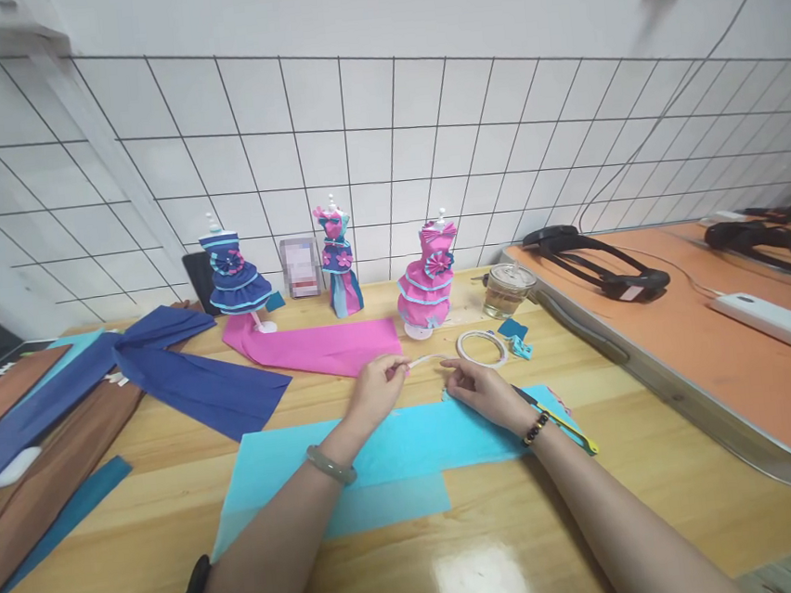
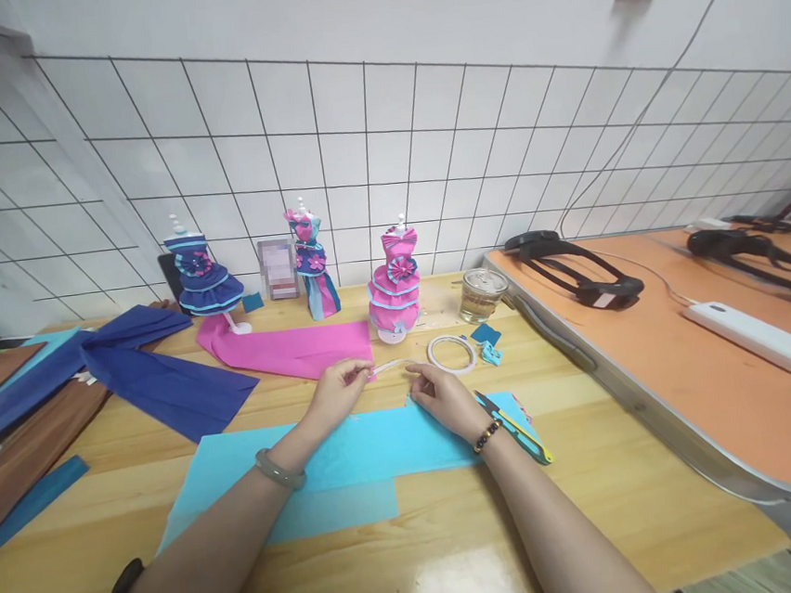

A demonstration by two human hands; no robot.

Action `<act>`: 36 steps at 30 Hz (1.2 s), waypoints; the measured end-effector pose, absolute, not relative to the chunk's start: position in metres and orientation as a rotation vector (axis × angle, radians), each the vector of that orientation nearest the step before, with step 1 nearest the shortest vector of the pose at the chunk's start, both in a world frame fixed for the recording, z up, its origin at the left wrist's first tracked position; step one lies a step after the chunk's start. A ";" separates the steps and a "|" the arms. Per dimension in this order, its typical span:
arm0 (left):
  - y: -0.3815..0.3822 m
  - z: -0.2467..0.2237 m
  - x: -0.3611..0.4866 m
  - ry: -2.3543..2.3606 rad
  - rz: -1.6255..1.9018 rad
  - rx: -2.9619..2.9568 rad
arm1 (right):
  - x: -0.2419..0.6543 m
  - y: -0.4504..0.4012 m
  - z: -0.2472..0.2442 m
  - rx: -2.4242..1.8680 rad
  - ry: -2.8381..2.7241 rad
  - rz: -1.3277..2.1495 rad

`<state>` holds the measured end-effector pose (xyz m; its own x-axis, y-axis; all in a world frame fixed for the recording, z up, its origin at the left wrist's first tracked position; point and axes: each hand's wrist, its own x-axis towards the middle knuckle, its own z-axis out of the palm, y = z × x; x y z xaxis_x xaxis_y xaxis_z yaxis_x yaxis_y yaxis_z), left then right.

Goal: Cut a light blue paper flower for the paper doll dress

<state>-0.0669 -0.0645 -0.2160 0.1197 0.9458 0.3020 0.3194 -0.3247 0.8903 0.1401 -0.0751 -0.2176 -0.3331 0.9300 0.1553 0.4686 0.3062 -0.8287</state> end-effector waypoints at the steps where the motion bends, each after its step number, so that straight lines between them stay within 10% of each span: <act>1: -0.065 -0.216 -0.067 1.228 1.211 1.739 | 0.141 -0.075 -0.217 -1.240 -1.900 0.936; 28: -0.079 -0.212 -0.051 0.947 0.961 1.600 | 0.118 -0.086 -0.206 -0.969 -1.494 1.269; 36: -0.078 -0.212 -0.052 0.987 0.992 1.700 | 0.127 -0.076 -0.212 -1.180 -1.694 0.899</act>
